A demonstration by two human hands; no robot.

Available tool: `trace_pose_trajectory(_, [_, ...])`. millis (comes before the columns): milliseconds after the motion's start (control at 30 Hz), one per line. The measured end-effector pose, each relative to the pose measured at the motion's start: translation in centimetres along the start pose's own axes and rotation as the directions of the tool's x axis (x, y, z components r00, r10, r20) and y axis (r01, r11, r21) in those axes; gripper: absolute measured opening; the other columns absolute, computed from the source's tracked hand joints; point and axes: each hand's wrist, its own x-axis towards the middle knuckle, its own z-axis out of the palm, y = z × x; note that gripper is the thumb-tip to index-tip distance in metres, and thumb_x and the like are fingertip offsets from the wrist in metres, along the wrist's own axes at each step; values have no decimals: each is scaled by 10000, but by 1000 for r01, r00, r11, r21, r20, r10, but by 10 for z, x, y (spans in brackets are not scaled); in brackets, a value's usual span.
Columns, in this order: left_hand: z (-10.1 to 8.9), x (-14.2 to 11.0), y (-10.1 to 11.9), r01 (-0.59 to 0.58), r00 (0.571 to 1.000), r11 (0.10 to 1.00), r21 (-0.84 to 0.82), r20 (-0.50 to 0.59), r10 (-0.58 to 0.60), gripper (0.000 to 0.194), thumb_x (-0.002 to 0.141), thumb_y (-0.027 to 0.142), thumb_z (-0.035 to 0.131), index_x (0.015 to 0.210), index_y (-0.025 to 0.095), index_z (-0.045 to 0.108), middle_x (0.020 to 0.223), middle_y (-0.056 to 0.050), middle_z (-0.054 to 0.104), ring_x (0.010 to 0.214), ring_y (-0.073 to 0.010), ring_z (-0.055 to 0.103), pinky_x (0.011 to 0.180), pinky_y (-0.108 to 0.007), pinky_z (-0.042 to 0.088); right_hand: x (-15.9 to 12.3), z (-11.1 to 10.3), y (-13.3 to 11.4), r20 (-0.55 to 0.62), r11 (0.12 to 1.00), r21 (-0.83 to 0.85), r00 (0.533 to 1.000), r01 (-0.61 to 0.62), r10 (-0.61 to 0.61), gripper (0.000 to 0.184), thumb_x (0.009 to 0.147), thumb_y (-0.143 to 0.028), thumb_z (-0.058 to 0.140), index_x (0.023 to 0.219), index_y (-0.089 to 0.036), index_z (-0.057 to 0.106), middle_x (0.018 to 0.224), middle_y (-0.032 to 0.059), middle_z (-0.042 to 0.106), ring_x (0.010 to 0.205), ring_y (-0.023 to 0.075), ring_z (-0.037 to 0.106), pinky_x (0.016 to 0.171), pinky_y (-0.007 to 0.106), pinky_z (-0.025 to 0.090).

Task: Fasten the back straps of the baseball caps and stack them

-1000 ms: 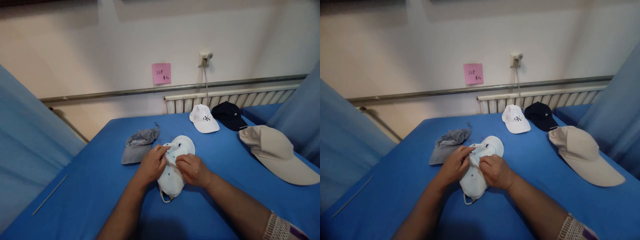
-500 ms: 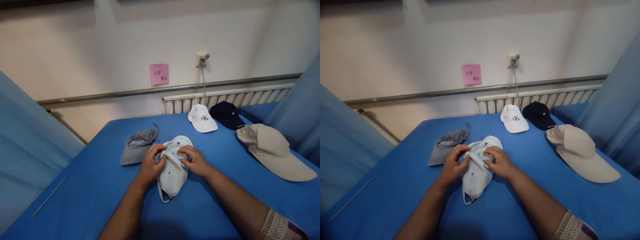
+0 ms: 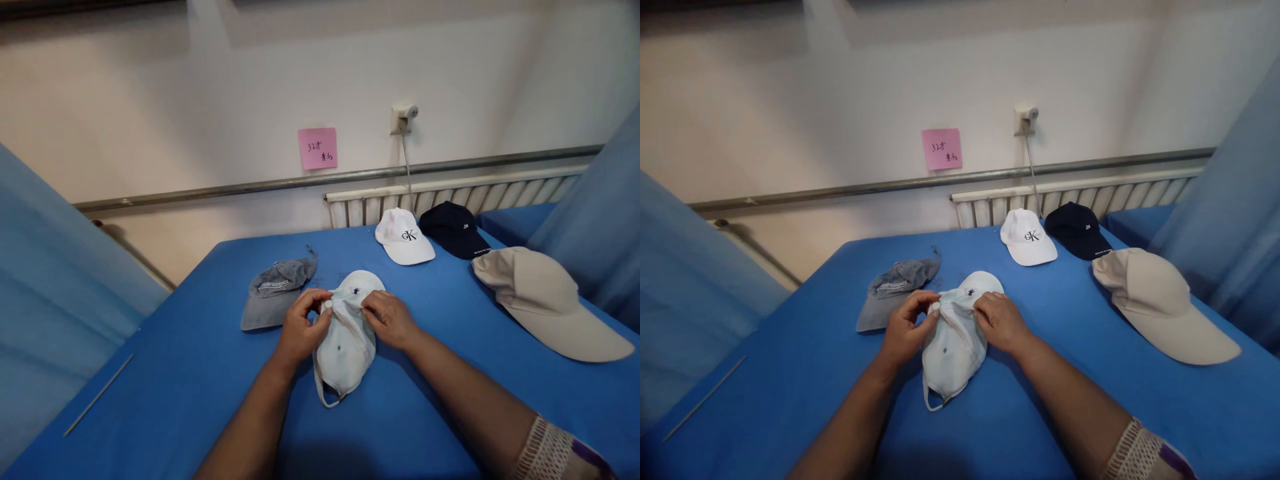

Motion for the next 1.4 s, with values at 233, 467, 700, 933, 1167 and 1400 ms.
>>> trace_pose_trajectory(233, [1, -1, -6, -32, 997, 996, 79, -62, 37, 187, 793, 200, 603, 968, 177, 666, 935, -54, 625, 790, -153, 578, 728, -277, 481, 1, -15, 7, -177, 859, 511, 977, -14, 122, 89, 867, -211, 481, 803, -208, 543, 836, 32, 598, 810, 176, 576, 752, 304, 458])
trace_pose_trajectory(467, [2, -1, 0, -22, 997, 995, 94, -69, 28, 193, 781, 196, 609, 961, 182, 679, 914, -45, 630, 772, -145, 571, 722, -269, 482, -2, -9, -7, -51, 986, 165, 998, 37, -28, 40, 827, -189, 562, 796, -212, 561, 812, 33, 612, 803, 188, 557, 775, 340, 433])
trace_pose_trajectory(700, [2, -3, -2, -13, 998, 998, 60, -68, 17, 202, 793, 212, 603, 979, 180, 676, 955, -59, 632, 814, -158, 587, 751, -286, 492, -1, -9, -4, -240, 857, 515, 965, 30, 111, 170, 890, -263, 496, 737, -207, 545, 778, 29, 604, 753, 174, 575, 720, 319, 473])
trace_pose_trajectory(933, [12, -7, 5, 169, 986, 967, -189, 24, -167, 301, 776, 311, 659, 1048, 181, 656, 1015, -82, 681, 814, -168, 623, 773, -313, 504, -4, -12, -19, -112, 929, 357, 992, 100, -64, 81, 822, -198, 584, 899, -223, 574, 913, 45, 627, 866, 194, 581, 795, 341, 469])
trace_pose_trajectory(1167, [-6, 4, -4, 377, 920, 910, -175, 184, -345, 184, 709, 302, 695, 813, 153, 660, 794, -50, 684, 732, -171, 627, 722, -299, 505, -5, -7, -19, -204, 916, 398, 978, 52, 33, 83, 814, -141, 525, 811, -223, 513, 859, 34, 614, 829, 181, 589, 746, 315, 476])
trace_pose_trajectory(1400, [-20, 3, -2, 249, 844, 967, 64, 476, -248, 151, 693, 291, 706, 804, 190, 722, 817, -45, 697, 782, -204, 613, 740, -299, 476, -6, -5, -20, -227, 925, 376, 973, 54, 36, 87, 801, -147, 538, 799, -228, 507, 841, 29, 619, 812, 180, 594, 751, 323, 483])
